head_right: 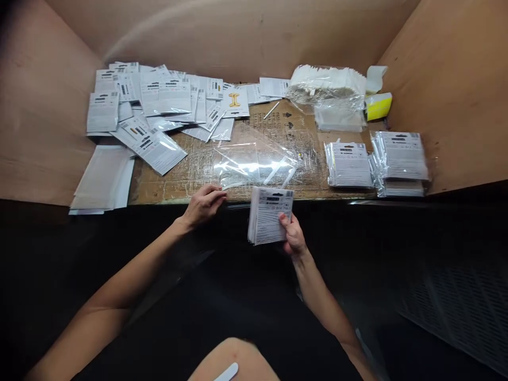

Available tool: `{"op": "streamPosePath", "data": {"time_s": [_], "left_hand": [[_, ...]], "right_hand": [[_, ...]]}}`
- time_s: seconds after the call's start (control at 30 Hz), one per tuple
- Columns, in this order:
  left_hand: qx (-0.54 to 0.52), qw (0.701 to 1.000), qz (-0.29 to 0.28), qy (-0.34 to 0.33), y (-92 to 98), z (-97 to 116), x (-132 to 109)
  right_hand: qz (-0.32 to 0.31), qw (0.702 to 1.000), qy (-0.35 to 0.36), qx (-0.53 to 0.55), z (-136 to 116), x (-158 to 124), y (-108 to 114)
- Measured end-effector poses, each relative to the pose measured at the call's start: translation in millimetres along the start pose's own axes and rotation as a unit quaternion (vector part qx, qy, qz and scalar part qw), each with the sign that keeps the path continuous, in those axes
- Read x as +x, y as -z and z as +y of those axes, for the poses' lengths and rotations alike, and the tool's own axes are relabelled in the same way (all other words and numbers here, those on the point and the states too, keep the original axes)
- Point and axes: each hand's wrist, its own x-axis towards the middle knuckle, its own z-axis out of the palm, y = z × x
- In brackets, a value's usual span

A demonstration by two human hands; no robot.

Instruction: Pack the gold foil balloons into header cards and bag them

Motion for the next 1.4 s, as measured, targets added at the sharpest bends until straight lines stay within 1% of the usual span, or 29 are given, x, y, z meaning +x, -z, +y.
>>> {"op": "streamPosePath", "data": {"time_s": [0.07,0.1,0.13,0.17,0.2,0.23,0.27,0.3,0.33,0.37,0.4,0.43,0.47,0.6,0.67,0.73,0.77,0.83,0.9,0.97,1.03,1.1,1.17,1.27,1.4], "left_hand": [[-0.035,0.999,0.032,0.023,-3.9,6,-9],[-0.055,0.995,0.076,0.047,-6.9,11,-17],[-0.079,0.983,0.141,0.083,-10.7,17,-27],[-0.113,0.961,0.216,0.131,-15.2,23,-38],[-0.165,0.926,0.281,0.189,-20.3,30,-49],[-0.238,0.884,0.313,0.253,-25.6,38,-58],[-0.327,0.836,0.307,0.318,-30.8,45,-66],[-0.418,0.784,0.267,0.373,-35.4,51,-70],[-0.497,0.734,0.214,0.412,-39.3,56,-72],[-0.552,0.69,0.168,0.436,-42.3,61,-70],[-0.585,0.66,0.141,0.45,-44.5,64,-67],[-0.601,0.642,0.133,0.456,-45.9,66,-62],[-0.606,0.635,0.138,0.459,-47.0,67,-57],[-0.601,0.633,0.166,0.459,-51.7,67,-42],[-0.596,0.632,0.19,0.457,-56.2,67,-39],[-0.593,0.63,0.209,0.455,-61.9,67,-37],[-0.593,0.63,0.215,0.453,-64.9,67,-35],[-0.592,0.633,0.216,0.449,-70.5,69,-32],[-0.588,0.641,0.206,0.448,-74.3,72,-27],[-0.573,0.659,0.185,0.451,-75.0,76,-22],[-0.551,0.689,0.149,0.446,-72.5,80,-19],[-0.535,0.718,0.107,0.433,-67.7,82,-17],[-0.53,0.735,0.076,0.416,-62.2,83,-15],[-0.526,0.754,0.063,0.388,-55.0,83,-16],[-0.501,0.782,0.04,0.37,-48.8,84,-22]], "right_hand": [[-0.033,0.999,-0.006,-0.009,5,3,-18],[-0.041,0.999,-0.006,-0.008,6,4,-26],[-0.045,0.999,-0.005,-0.003,7,4,-31],[-0.046,0.999,-0.005,0.003,7,3,-35],[-0.045,0.999,-0.007,0.007,7,2,-36],[-0.044,0.999,-0.009,0.009,6,0,-36],[-0.043,0.999,-0.012,0.008,5,-1,-35],[-0.043,0.999,-0.014,0.006,5,-3,-33],[-0.041,0.999,-0.015,0.002,4,-4,-31],[-0.04,0.999,-0.015,-0.005,3,-5,-29],[-0.04,0.999,-0.015,-0.014,2,-6,-27],[-0.04,0.999,-0.014,-0.024,1,-7,-26],[-0.041,0.999,-0.015,-0.032,0,-8,-25],[-0.046,0.998,-0.016,-0.051,-9,-9,-15],[-0.041,0.997,-0.011,-0.058,-17,-11,-5],[-0.056,0.996,-0.017,-0.07,-26,-14,7],[-0.079,0.993,-0.03,-0.078,-30,-16,11],[-0.152,0.981,-0.076,-0.09,-37,-19,14],[-0.234,0.958,-0.133,-0.096,-39,-19,9],[-0.296,0.932,-0.182,-0.101,-38,-15,-1],[-0.334,0.911,-0.214,-0.109,-36,-7,-11],[-0.344,0.903,-0.228,-0.119,-35,0,-15],[-0.337,0.903,-0.232,-0.134,-37,5,-13],[-0.312,0.908,-0.23,-0.161,-45,6,-5],[-0.278,0.926,-0.186,-0.175,-57,1,1]]}}
